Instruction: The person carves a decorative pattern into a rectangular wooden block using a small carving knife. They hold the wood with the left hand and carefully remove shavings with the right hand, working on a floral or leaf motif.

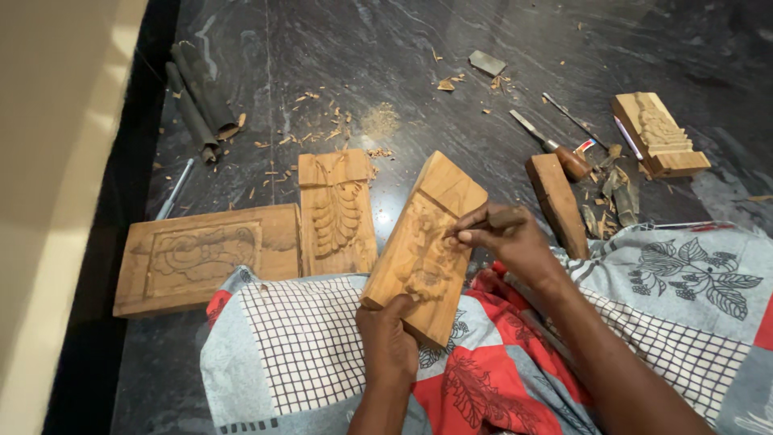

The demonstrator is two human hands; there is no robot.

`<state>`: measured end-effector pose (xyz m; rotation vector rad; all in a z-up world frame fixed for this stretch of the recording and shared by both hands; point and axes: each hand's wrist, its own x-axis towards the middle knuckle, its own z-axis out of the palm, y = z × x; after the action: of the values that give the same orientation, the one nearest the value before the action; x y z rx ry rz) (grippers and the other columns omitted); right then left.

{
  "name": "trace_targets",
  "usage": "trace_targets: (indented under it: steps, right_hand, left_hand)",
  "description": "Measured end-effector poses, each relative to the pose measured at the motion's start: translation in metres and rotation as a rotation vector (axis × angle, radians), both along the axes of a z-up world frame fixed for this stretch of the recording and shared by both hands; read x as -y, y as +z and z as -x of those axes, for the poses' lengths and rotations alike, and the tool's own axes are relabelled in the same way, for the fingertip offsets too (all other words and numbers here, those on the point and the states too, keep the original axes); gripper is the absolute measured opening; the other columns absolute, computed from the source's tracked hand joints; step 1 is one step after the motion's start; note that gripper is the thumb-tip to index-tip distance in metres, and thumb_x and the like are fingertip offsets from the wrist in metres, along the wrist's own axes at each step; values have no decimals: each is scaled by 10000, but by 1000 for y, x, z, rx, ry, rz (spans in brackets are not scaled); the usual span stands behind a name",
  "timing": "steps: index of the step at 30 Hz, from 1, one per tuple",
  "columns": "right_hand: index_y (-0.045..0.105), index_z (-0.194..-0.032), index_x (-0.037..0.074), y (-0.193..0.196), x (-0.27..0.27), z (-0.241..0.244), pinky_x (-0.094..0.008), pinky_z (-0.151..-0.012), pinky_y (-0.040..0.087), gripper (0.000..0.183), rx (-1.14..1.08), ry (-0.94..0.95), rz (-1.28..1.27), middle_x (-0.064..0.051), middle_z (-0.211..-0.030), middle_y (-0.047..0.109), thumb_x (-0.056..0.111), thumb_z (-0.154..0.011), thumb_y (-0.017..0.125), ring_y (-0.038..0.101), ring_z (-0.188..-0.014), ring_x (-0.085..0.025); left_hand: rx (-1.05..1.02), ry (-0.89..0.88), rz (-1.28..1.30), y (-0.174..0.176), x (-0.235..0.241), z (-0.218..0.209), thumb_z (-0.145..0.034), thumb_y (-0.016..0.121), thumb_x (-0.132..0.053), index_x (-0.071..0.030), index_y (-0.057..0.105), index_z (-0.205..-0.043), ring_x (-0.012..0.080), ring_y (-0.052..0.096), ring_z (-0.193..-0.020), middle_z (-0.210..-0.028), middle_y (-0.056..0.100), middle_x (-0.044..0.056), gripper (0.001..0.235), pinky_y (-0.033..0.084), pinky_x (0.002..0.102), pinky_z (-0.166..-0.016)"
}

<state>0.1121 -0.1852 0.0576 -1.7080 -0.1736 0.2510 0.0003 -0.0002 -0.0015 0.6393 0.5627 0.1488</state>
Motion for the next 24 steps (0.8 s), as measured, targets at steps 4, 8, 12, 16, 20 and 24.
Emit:
trace_targets:
  steps: [4, 8, 12, 16, 20, 24]
  right_hand:
    - [757, -888, -75, -5, -6, 2, -311, -841, 629, 49, 188, 23, 92, -148, -1026, 798, -35, -860, 749, 768, -953, -202]
    - [749, -964, -40, -3, -6, 3, -276, -849, 617, 121, 145, 39, 110, -108, -1010, 800, -26, -844, 740, 761, -960, -166]
    - [790, -950, -3, 3, -10, 2, -265, -810, 607, 136, 210, 41, 275, -76, -1008, 801, -35, -825, 746, 748, -925, -144]
    - [791, -927, 21, 14, -16, -2, -266, -802, 591, 118, 136, 106, 315, -81, -859, 797, -9, -822, 747, 775, -872, -122]
    - [762, -859, 42, 28, -16, -15, -306, -656, 582, 60, 324, 342, 586, -27, -808, 804, 24, -808, 738, 757, -742, -141]
    - [732, -821, 41, 35, -10, -26, -318, -678, 590, 69, 546, 524, 572, -40, -824, 792, -3, -776, 703, 758, -776, -129]
  left_hand:
    - [-12, 24, 24, -2, -1, -1, -689, 651, 103, 129, 643, -1080, 242, 709, -819, -949, 722, 157, 392, 568, 347, -782]
    - [-57, 58, 36, -4, 1, -1, -696, 651, 106, 91, 583, -1107, 235, 703, -867, -982, 710, 148, 417, 567, 353, -817]
    - [-5, 25, 29, -4, -1, 0, -704, 645, 93, 121, 613, -1118, 245, 692, -871, -984, 711, 164, 416, 558, 351, -820]
    - [-10, 3, 21, -2, -1, 2, -704, 660, 101, 130, 615, -1102, 242, 698, -853, -969, 707, 164, 401, 565, 344, -802]
    - [-27, 10, 8, 1, -1, 0, -692, 661, 100, 128, 622, -1080, 247, 700, -803, -931, 708, 163, 390, 570, 350, -758]
    - [-12, 18, -13, 3, 1, 0, -683, 663, 107, 119, 624, -1079, 264, 705, -794, -916, 714, 177, 398, 575, 354, -758]
